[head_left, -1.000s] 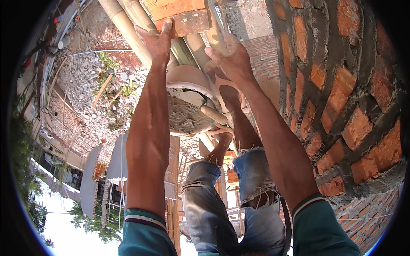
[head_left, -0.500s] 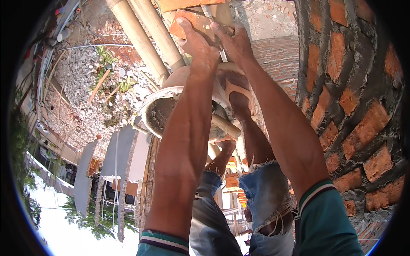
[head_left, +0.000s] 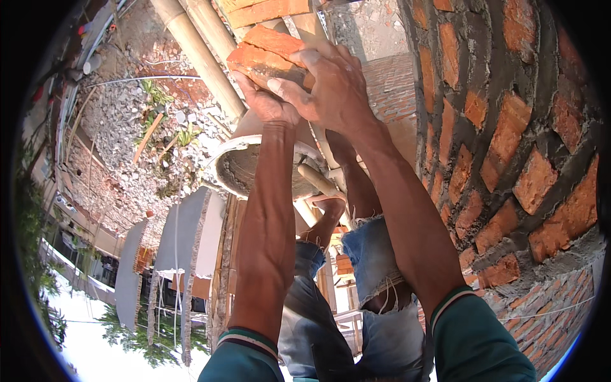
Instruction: The person lays bricks on a bamboo scaffold, using a trowel to apply mortar from a bucket and place each brick into position. The person repeatedly scoops mortar, spreads it on the scaffold, and sets bricks in a linear pattern.
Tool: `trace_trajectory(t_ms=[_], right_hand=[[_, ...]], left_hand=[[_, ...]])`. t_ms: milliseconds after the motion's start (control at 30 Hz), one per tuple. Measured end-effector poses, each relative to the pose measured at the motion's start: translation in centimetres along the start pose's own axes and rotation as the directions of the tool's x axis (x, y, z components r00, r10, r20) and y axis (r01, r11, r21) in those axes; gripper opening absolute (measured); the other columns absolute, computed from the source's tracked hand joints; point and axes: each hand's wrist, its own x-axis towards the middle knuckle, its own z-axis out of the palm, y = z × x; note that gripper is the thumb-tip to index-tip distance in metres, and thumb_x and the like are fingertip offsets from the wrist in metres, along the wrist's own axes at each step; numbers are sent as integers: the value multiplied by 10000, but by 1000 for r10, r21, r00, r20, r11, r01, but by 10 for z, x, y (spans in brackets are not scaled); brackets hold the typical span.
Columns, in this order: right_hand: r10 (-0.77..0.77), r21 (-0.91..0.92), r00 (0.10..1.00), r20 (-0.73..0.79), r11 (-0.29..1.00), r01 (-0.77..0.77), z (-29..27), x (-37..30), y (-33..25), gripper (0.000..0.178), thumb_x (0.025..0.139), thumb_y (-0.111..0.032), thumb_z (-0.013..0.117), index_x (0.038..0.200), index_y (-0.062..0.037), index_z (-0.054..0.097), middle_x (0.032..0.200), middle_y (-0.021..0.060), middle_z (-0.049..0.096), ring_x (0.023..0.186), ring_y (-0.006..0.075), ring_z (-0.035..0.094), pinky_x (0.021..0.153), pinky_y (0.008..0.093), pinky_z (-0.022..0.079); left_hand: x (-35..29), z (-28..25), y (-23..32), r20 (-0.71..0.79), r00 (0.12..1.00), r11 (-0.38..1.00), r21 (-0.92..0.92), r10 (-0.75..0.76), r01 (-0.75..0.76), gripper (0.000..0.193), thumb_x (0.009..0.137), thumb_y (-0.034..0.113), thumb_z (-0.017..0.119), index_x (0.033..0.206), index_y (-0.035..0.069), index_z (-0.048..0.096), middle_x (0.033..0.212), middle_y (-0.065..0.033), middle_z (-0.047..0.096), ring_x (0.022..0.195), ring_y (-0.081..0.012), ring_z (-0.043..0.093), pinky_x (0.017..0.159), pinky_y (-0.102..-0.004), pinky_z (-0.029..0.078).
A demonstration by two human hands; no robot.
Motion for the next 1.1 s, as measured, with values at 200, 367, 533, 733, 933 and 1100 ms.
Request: trace_trajectory(t_ms=[200, 367, 533, 733, 933, 1100], right_hand=[[350, 502, 899, 264, 746, -437, -111, -38, -76, 953, 854, -481, 781, 1570, -6, 366, 1435, 254, 528, 1341, 414, 505, 1108, 499, 409], [199, 538, 930, 310, 769, -344, -187, -96, -153, 986, 867, -409, 796, 1584, 52, 301, 1568, 289, 390, 1474, 374, 378, 1214, 450, 287], [103, 687, 995, -12, 724, -66, -288, -158, -202, 947, 815, -419, 853, 1541, 15, 427, 1452, 263, 503, 1357, 378, 498, 1121, 463, 394], [203, 185, 858, -473, 974, -129, -383, -138, -170, 970, 735, -580, 858, 1502, -80, 537, 1302, 196, 587, 1212, 307, 574, 1039, 444, 479], [288, -126, 861, -419, 921, -370, -370, -92, -107, 771, 767, -560, 841, 1439, -244, 633, 1158, 144, 592, 1141, 316, 546, 1039, 477, 445], [207, -183, 879, -430, 933, -309, -353, -91, -107, 761, 777, -602, 812, 1430, -248, 642, 1102, 155, 586, 1074, 316, 541, 981, 479, 450]], left_hand=[[-98, 55, 51, 282, 894, 929, -22, -349, 370, 841, 987, 688, 457, 1558, 78, 359, 1344, -221, 607, 1197, -420, 619, 968, -551, 545], [-191, 99, 71, 428, 811, 877, -81, -398, 474, 806, 1006, 658, 436, 1561, 80, 351, 1275, -214, 607, 1124, -400, 619, 920, -551, 544], [-270, 117, 87, 620, 704, 827, -154, -345, 541, 771, 1026, 629, 414, 1564, 82, 342, 1205, -208, 608, 1051, -380, 619, 872, -551, 544], [-336, 91, 114, 660, 673, 819, -151, -333, 553, 751, 1032, 618, 406, 1561, 88, 344, 1133, -196, 606, 979, -359, 617, 820, -541, 536], [-390, 37, 164, 296, 827, 870, 25, -477, 493, 776, 1004, 653, 436, 1545, 101, 368, 1082, -176, 599, 938, -345, 611, 779, -511, 514], [-416, 1, 197, 98, 838, 841, 134, -538, 524, 797, 980, 682, 461, 1531, 111, 389, 1040, -159, 594, 905, -334, 606, 745, -486, 496]])
